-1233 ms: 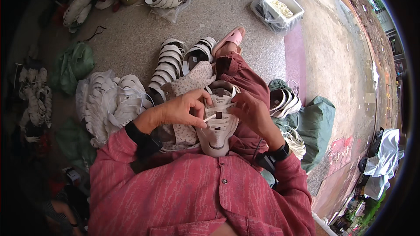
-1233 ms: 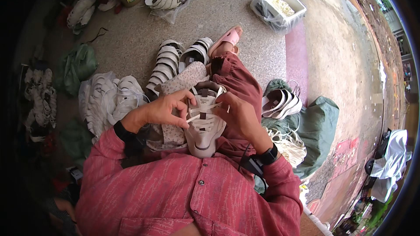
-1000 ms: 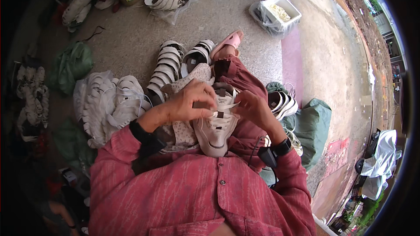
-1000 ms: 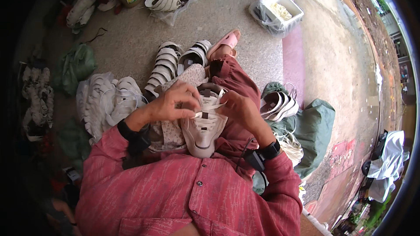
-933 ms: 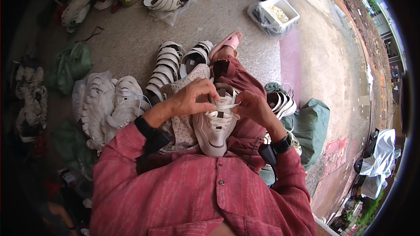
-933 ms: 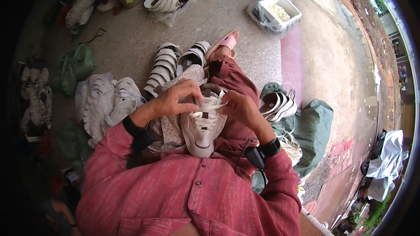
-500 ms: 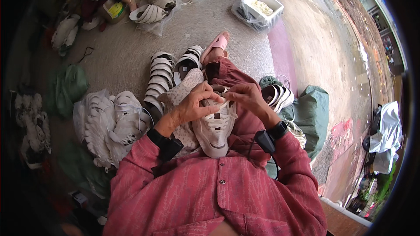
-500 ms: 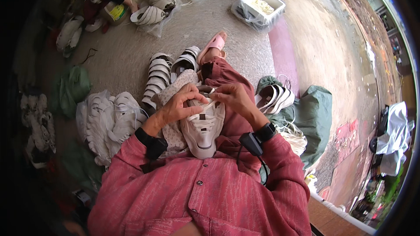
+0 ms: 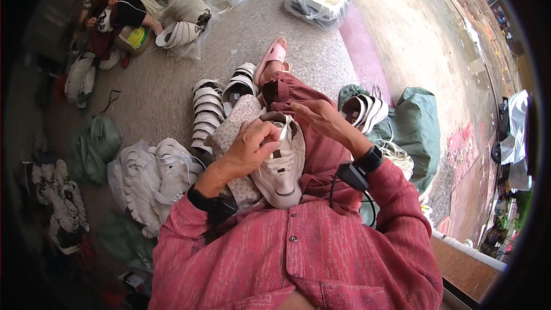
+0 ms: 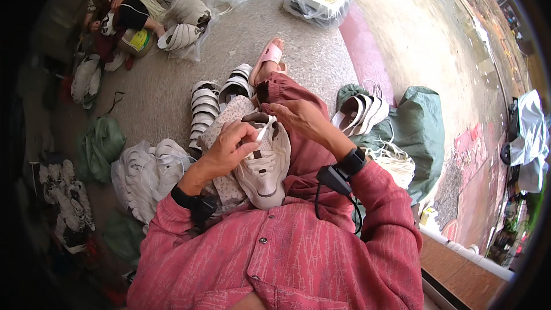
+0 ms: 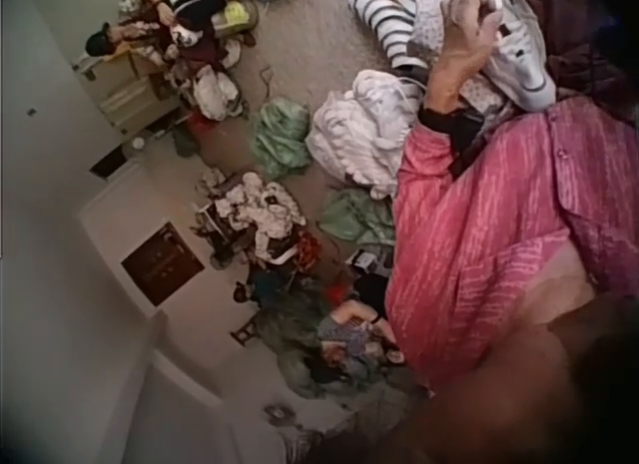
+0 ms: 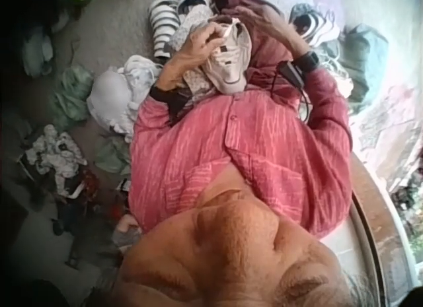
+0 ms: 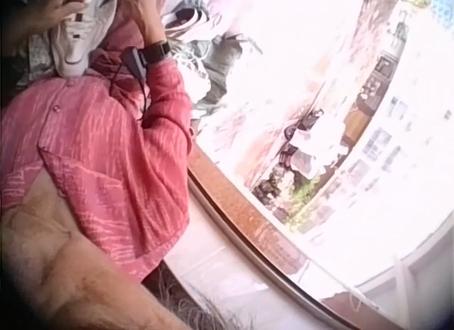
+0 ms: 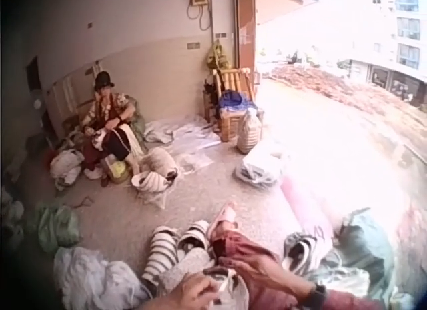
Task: Insert laces into a shoe and adjust them.
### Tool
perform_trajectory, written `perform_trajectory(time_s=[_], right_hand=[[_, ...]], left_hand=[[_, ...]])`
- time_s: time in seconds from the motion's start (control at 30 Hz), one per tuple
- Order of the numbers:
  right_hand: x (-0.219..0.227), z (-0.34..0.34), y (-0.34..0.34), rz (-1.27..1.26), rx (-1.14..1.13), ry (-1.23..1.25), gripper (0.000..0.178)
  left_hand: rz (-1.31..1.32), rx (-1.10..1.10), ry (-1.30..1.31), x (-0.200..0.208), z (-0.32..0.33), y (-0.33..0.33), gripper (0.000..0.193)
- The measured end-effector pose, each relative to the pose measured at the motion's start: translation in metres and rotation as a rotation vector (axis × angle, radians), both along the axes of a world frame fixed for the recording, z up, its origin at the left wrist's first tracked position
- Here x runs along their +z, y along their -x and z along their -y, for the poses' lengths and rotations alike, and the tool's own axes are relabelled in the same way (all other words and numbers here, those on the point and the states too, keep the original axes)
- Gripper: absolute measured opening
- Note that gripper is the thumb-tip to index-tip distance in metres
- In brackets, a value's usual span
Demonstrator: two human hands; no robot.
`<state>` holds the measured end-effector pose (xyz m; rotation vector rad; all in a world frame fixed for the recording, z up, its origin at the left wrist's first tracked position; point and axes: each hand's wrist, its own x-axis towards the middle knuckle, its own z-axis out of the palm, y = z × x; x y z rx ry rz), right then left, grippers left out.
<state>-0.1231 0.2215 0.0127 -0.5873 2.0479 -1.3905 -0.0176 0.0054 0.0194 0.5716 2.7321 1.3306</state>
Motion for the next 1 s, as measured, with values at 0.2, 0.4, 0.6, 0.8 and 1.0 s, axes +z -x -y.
perform_trajectory(time_s=[0.2, 0.4, 0.6, 0.8, 1.0], right_hand=[[-0.028, 0.016, 0.033, 0.357, 0.043, -0.306, 0.063], [-0.031, 0.021, 0.042, 0.416, 0.001, -0.371, 0.062], [-0.054, 0.017, 0.045, 0.294, 0.278, -0.309, 0.045], [-0.058, 0.012, 0.032, 0.332, 0.04, -0.042, 0.022], [-0.057, 0.002, 0.026, 0.855, -0.281, 0.36, 0.031]], left_hand=[[0.471, 0.037, -0.653, 0.001, 0.009, 0.002, 0.026], [0.342, 0.08, -0.907, 0.01, 0.01, 0.009, 0.018], [0.307, -0.085, -0.875, 0.025, 0.014, 0.011, 0.02], [0.446, -0.149, -0.636, -0.001, 0.015, 0.004, 0.03], [0.391, -0.07, -0.609, -0.012, 0.016, 0.001, 0.027]])
